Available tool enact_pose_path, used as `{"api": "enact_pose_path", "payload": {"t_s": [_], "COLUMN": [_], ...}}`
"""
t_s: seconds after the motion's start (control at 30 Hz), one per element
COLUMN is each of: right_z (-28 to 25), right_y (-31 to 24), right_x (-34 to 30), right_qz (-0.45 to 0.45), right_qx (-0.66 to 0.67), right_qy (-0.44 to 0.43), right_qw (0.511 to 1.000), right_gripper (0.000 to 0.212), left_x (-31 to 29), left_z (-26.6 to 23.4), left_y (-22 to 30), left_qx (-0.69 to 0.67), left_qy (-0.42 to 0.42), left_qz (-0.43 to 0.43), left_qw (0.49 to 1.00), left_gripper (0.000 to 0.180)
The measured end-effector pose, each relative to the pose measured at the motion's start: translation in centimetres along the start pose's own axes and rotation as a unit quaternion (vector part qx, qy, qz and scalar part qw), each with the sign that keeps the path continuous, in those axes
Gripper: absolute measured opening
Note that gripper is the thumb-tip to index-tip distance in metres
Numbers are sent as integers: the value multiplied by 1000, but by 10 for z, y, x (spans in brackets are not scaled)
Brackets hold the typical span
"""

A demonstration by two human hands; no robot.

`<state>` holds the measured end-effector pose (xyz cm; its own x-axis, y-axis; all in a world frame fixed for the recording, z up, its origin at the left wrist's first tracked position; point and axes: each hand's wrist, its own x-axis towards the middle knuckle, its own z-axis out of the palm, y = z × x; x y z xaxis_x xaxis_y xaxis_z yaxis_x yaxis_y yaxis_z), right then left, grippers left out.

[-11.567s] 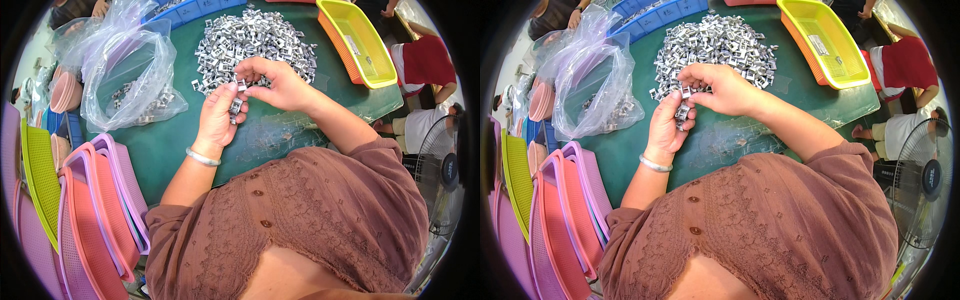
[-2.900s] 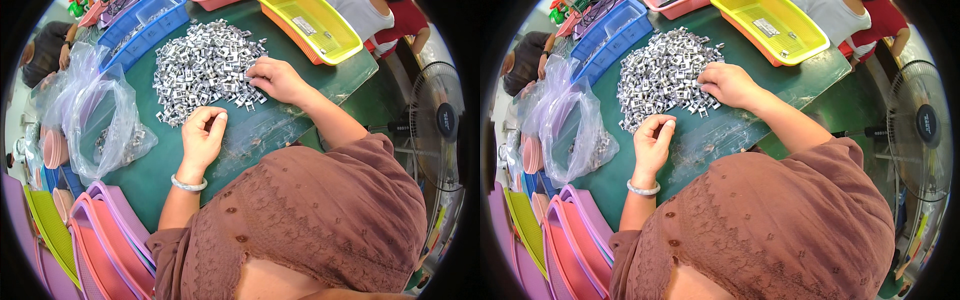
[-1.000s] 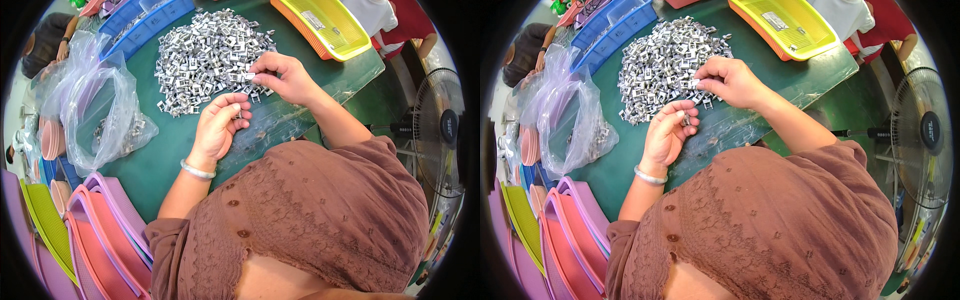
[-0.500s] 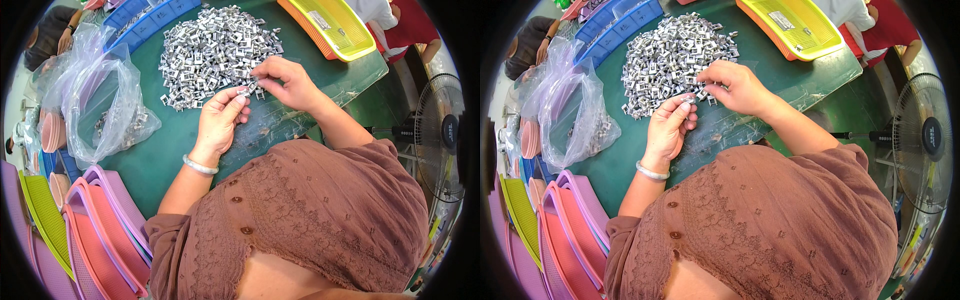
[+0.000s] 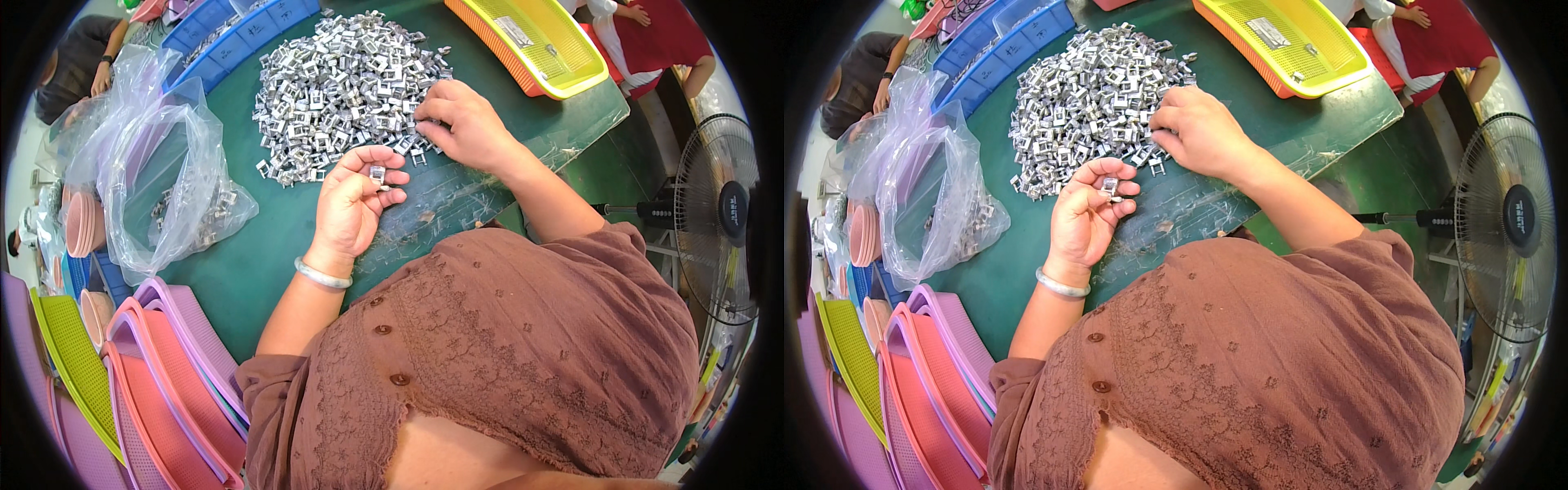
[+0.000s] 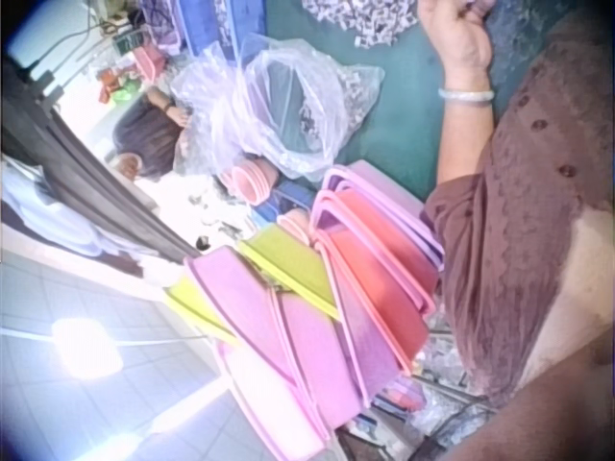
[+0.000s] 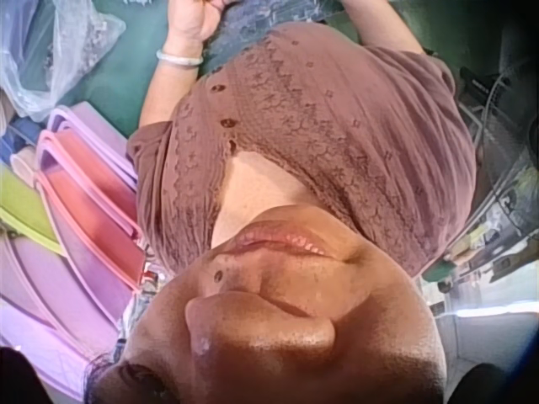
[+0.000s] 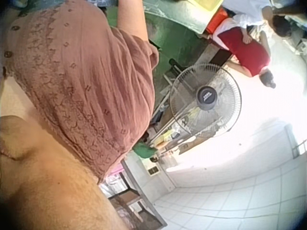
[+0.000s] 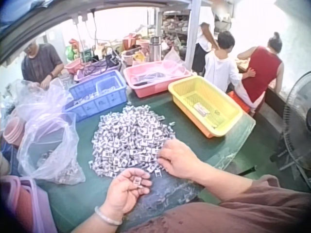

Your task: The person assembles small electronic components by picking individual pieces from a large pile on a table and joining them together by hand.

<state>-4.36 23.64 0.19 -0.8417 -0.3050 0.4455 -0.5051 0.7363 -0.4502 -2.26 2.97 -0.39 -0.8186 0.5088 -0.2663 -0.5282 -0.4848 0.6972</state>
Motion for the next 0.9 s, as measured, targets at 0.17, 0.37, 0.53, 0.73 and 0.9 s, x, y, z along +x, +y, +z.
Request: {"api": "enact_pose_path", "payload": {"t_s": [0.17, 0.37, 0.53, 0.73, 0.9], "right_z": [4, 2, 2, 0, 0], "right_y": [-2, -4, 0, 4, 2], "right_x": [3, 8, 12, 13, 12], "right_qz": [-22, -64, -94, -121, -108], "right_qx": [-29, -33, -47, -54, -57], "right_qy": [-23, -36, -55, -82, -103], "right_qw": [999, 997, 993, 988, 987], "right_gripper": [16, 18, 16, 10, 9], "left_x": [1, 2, 2, 1, 1], "left_z": [-3, -4, -4, -3, -3], "left_y": [0, -1, -1, -1, -1], "left_qx": [13, 30, 36, 41, 51], "left_qy": [17, 25, 30, 35, 43], "left_qz": [-18, -23, -23, -31, -32], "left_qw": [1000, 999, 999, 998, 997], "left_gripper": [23, 19, 18, 17, 16]}}
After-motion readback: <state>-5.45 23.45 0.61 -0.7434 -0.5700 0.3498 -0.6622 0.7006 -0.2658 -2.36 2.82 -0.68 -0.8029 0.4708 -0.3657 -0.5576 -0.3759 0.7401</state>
